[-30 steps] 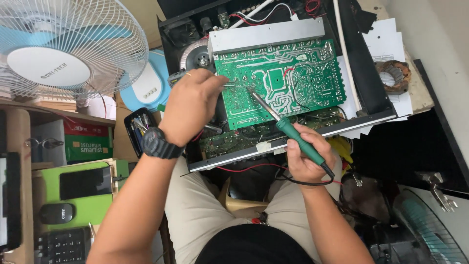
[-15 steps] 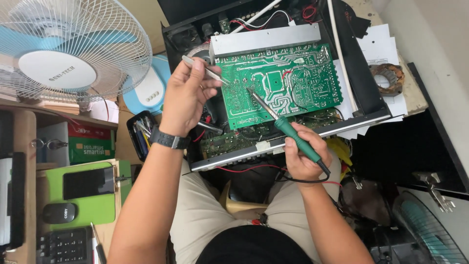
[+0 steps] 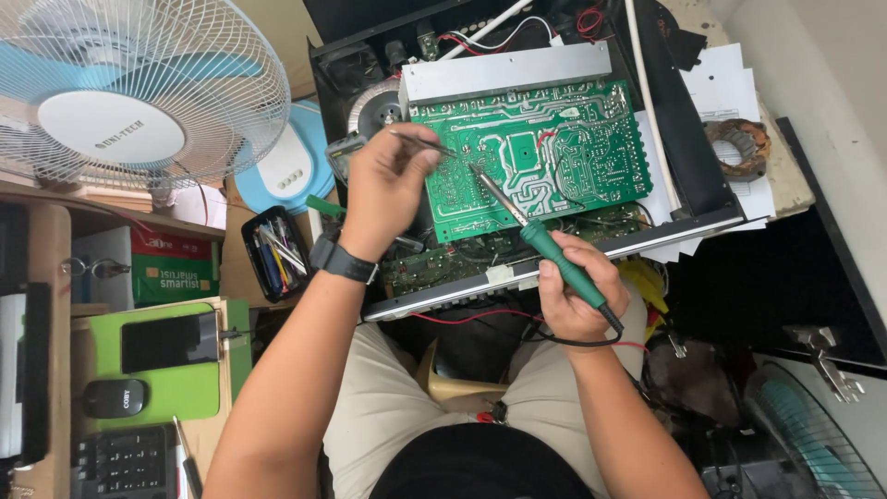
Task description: Soldering components and testing circuits on a board using a soldering iron and multimeter
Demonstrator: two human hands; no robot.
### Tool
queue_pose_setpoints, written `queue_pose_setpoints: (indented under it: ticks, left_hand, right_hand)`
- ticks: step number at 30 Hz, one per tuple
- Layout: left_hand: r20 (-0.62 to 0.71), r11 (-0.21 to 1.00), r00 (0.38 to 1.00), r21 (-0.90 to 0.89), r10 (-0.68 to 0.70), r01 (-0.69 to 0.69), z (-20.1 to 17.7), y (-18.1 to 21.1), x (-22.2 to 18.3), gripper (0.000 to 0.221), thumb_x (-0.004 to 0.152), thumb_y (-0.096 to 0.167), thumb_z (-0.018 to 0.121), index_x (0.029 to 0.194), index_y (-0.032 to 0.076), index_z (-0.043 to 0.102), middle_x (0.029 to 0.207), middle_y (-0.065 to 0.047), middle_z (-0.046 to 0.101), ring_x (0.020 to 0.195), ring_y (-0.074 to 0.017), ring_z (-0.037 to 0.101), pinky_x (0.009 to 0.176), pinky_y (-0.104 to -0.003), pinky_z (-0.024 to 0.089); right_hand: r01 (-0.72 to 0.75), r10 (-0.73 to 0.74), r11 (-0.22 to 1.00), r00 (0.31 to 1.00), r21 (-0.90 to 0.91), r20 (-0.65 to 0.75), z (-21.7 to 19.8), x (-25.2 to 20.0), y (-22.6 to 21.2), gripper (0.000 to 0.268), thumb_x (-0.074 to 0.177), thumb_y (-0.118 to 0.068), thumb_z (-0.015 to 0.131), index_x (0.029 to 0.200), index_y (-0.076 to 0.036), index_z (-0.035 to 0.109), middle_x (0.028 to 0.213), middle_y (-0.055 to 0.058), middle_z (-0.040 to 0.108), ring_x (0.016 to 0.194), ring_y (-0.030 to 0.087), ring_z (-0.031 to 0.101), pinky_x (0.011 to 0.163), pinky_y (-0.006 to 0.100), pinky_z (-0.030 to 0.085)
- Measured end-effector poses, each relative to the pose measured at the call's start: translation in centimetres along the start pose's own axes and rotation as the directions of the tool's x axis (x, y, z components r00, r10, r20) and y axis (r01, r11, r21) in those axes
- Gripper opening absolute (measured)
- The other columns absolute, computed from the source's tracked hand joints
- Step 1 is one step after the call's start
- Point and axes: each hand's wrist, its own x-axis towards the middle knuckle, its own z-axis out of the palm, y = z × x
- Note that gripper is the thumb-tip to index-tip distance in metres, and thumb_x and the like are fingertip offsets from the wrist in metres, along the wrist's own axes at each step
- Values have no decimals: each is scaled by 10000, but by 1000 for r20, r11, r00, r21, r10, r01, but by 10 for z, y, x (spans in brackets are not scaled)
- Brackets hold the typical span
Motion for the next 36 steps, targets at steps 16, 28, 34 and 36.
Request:
queue_pose_setpoints:
  ticks: [16,28,34,36]
  left_hand:
    - [127,893,962,358,243,-273,5,-29,-4,111,1144,81,773,1224,157,777,1170,-17,847,1241,-314,801,1251,-548,465]
    - [143,863,937,365,318,-348,7,-30,-5,114,1131,69,786,1222,138,787,1140,-27,853,1200,-333,810,1191,-530,526]
    - [138,850,930,378,340,-367,8,-32,-4,108,1125,79,791,1215,139,786,1134,-21,856,1187,-334,810,1176,-518,534]
    - [139,848,928,378,346,-373,8,-33,-4,102,1124,79,792,1204,143,789,1130,-17,857,1176,-333,813,1168,-518,538]
  right_hand:
    - [0,0,1000,1000,-20,15,2,1,-2,271,1024,-6,867,1125,172,688,1144,397,798,1070,562,821,824,604,730]
    - [16,-16,999,1000,-40,20,2,-1,0,273,1030,-27,867,1120,159,689,1143,379,806,1067,549,825,829,588,735]
    - [3,-3,1000,1000,-17,16,3,0,-1,270,1034,-21,858,1125,164,684,1148,386,801,1080,557,818,839,584,735]
    - [10,-9,1000,1000,-25,20,2,0,-2,269,1031,-15,859,1124,165,682,1148,387,802,1075,563,817,830,588,734]
